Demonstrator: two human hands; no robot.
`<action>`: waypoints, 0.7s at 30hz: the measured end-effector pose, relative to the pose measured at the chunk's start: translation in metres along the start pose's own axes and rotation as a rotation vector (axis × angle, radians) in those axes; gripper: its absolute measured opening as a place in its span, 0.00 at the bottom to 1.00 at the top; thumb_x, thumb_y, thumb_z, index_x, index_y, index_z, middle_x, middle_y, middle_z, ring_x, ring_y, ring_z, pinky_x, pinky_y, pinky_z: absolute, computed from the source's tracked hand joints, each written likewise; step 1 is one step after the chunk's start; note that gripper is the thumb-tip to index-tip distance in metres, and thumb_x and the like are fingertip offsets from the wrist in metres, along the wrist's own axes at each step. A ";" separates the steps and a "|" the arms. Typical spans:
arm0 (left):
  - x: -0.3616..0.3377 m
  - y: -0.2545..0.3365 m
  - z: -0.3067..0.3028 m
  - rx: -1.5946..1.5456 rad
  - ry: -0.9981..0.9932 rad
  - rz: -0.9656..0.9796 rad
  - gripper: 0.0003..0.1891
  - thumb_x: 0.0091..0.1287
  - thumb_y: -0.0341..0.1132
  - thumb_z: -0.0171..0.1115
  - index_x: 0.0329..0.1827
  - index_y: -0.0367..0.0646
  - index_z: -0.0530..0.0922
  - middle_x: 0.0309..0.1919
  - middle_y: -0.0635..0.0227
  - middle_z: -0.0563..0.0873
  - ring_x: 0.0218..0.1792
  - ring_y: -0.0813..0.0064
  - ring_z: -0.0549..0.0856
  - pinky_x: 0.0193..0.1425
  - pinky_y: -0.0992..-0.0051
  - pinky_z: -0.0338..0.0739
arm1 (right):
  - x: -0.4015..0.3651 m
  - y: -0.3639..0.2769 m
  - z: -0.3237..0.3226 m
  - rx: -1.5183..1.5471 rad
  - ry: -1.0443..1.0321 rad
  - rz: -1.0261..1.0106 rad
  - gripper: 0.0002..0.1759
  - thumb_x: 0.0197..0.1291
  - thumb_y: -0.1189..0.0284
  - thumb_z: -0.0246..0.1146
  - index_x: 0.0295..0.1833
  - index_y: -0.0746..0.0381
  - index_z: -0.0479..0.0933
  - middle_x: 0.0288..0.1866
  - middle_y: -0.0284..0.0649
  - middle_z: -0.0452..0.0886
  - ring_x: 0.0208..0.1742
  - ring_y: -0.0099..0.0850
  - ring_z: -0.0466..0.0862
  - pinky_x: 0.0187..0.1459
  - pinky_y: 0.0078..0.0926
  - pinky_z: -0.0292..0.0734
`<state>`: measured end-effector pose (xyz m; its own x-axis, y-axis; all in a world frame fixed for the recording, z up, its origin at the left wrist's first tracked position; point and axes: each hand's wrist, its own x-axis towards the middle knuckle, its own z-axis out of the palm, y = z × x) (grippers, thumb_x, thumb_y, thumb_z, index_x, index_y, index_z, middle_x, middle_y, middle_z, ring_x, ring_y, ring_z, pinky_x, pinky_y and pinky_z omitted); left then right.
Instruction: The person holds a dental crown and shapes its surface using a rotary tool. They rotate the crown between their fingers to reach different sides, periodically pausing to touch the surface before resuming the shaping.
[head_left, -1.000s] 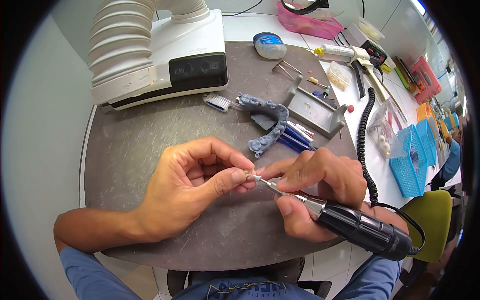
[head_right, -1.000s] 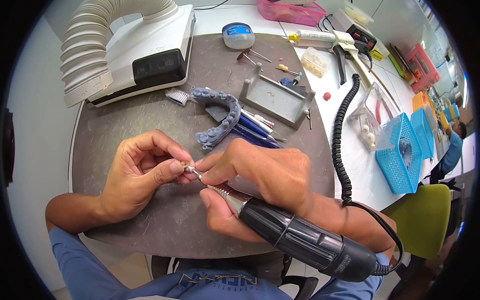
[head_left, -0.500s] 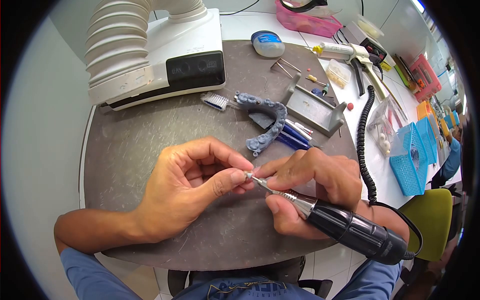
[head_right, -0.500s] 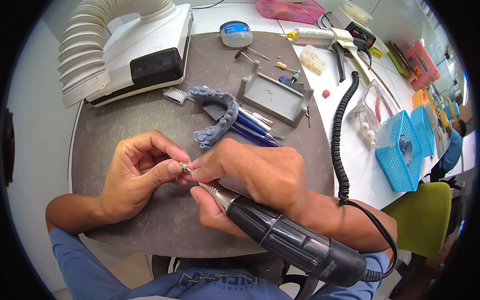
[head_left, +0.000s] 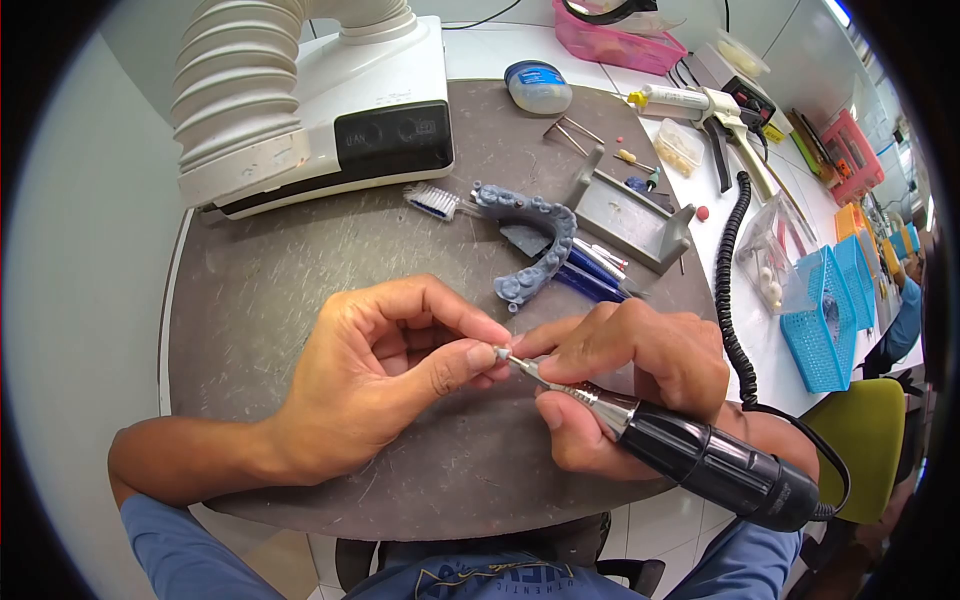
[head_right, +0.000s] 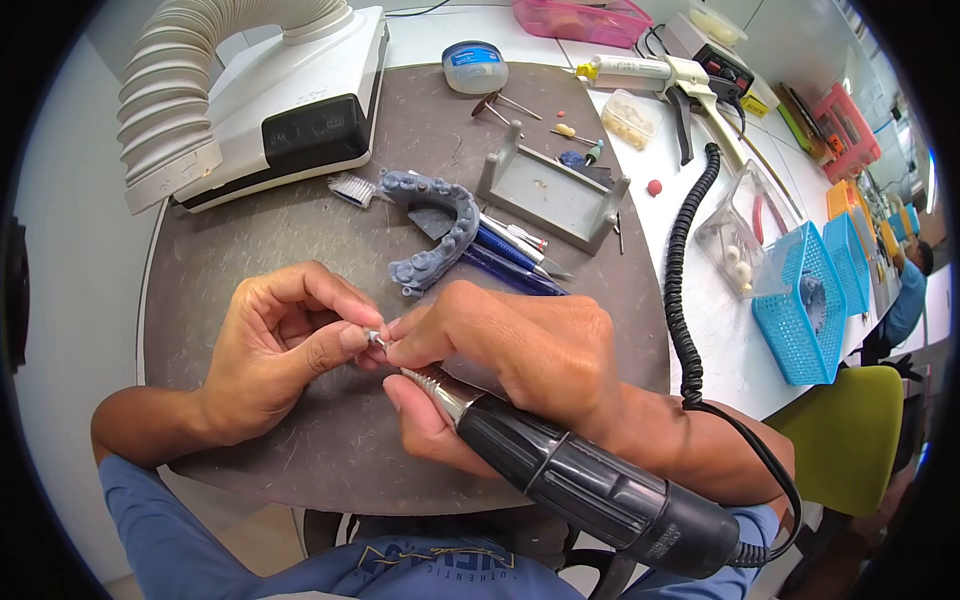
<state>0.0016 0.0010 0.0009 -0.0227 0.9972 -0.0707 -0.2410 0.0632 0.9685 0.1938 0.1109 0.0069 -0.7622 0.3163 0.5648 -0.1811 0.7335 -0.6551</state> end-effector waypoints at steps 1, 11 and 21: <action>0.000 0.000 0.000 0.003 0.001 -0.004 0.05 0.69 0.24 0.63 0.45 0.35 0.78 0.43 0.59 0.85 0.43 0.75 0.86 0.49 0.76 0.82 | 0.000 0.001 0.000 -0.004 0.006 -0.004 0.12 0.50 0.77 0.71 0.37 0.65 0.75 0.24 0.42 0.82 0.38 0.42 0.91 0.36 0.29 0.86; 0.000 0.000 0.001 0.009 0.009 -0.002 0.05 0.69 0.23 0.63 0.45 0.35 0.78 0.43 0.59 0.85 0.43 0.75 0.86 0.49 0.76 0.82 | 0.000 0.000 0.000 -0.009 0.014 -0.002 0.12 0.49 0.77 0.72 0.37 0.65 0.76 0.24 0.41 0.82 0.37 0.41 0.91 0.36 0.29 0.86; 0.000 -0.001 0.001 -0.006 0.008 0.005 0.05 0.69 0.23 0.63 0.45 0.35 0.78 0.42 0.58 0.85 0.43 0.74 0.86 0.49 0.76 0.83 | -0.001 0.001 -0.001 0.002 0.017 -0.017 0.10 0.49 0.80 0.67 0.36 0.67 0.74 0.23 0.42 0.80 0.37 0.42 0.91 0.35 0.28 0.85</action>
<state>0.0030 0.0009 -0.0002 -0.0316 0.9972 -0.0681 -0.2465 0.0583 0.9674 0.1948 0.1117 0.0062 -0.7485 0.3138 0.5842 -0.1951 0.7377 -0.6463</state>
